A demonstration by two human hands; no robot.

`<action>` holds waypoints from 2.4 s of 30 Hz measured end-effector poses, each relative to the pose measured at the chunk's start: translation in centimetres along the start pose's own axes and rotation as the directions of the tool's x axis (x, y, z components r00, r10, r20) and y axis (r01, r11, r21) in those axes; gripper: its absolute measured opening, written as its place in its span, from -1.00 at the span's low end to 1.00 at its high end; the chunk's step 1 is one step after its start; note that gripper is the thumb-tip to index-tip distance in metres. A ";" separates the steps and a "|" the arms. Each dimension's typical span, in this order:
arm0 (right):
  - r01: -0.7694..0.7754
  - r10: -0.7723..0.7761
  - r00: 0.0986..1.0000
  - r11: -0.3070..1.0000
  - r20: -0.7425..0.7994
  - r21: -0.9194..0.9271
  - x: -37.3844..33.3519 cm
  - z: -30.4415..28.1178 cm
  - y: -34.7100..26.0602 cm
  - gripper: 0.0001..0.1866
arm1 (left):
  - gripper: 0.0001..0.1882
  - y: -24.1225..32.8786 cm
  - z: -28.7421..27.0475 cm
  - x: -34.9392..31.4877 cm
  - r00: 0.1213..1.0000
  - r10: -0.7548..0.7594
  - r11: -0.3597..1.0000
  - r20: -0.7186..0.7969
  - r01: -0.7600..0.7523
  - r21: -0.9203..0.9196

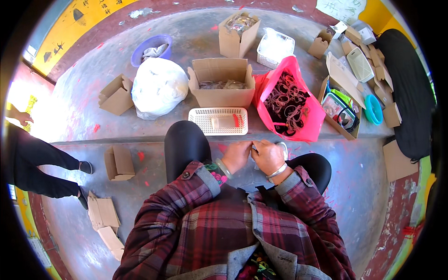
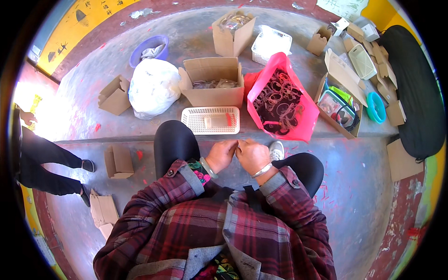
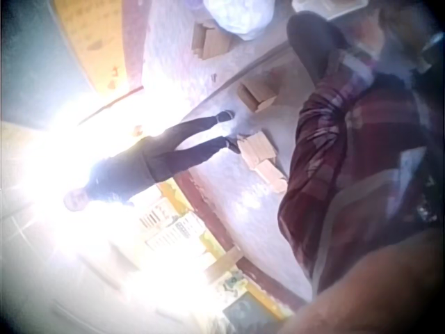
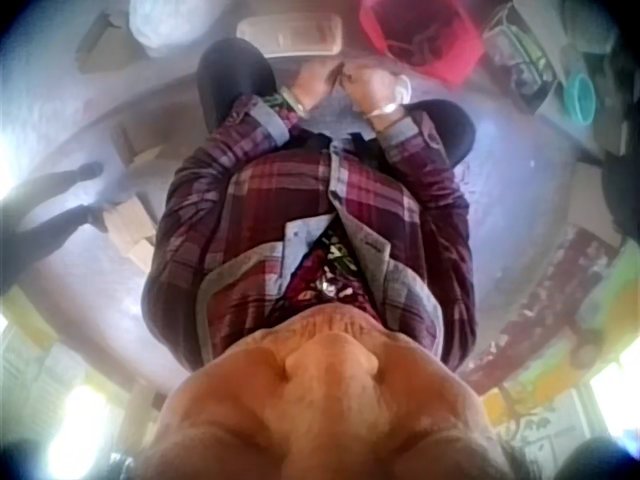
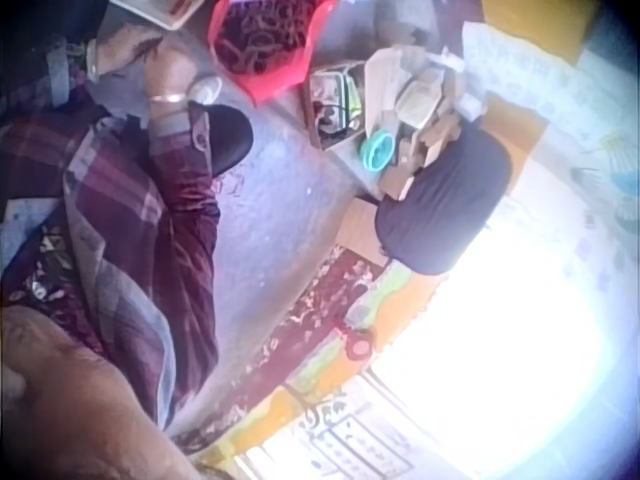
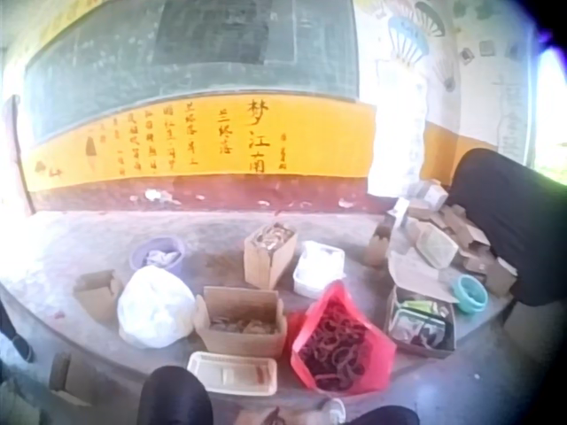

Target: The person sits on the floor and repeatedly picks up small red cords from a pink bag, untangles them, and places them into a white basket. The person handles the cords one at a time throughout the clip.

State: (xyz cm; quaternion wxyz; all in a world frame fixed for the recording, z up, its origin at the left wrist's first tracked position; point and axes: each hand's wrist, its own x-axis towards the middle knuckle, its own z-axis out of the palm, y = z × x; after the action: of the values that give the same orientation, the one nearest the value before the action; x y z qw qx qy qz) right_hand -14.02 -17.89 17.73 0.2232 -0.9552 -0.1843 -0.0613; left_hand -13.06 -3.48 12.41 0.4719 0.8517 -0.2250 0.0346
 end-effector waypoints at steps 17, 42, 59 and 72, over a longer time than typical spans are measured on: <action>0.049 -0.072 0.987 0.986 -0.144 -0.159 -0.1 -0.1 -0.9 -0.90 | -0.80 1.1 -0.4 -0.4 0.999 -0.047 0.998 0.019 0.047 -0.041; -0.270 0.670 0.742 0.311 -0.009 0.911 -1.5 -7.6 5.3 -0.91 | -0.75 0.0 -2.0 0.5 0.814 -0.449 0.126 0.368 0.466 -0.876; -0.956 0.960 0.208 0.159 0.190 0.245 -42.6 -9.0 36.3 -0.83 | -0.77 1.9 -1.3 0.7 0.832 -0.423 0.188 0.359 0.468 -0.864; -0.604 0.826 0.540 0.513 -0.160 0.610 -20.5 -14.9 21.3 -0.79 | -0.76 1.7 -1.3 0.8 0.831 -0.386 0.145 0.400 0.483 -0.863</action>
State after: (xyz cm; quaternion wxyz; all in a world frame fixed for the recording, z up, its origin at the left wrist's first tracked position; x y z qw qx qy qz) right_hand -25.46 -48.92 18.32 0.4940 -0.8122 0.2852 -0.1222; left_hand -12.88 -3.45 14.72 0.8572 0.4328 0.0351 -0.2770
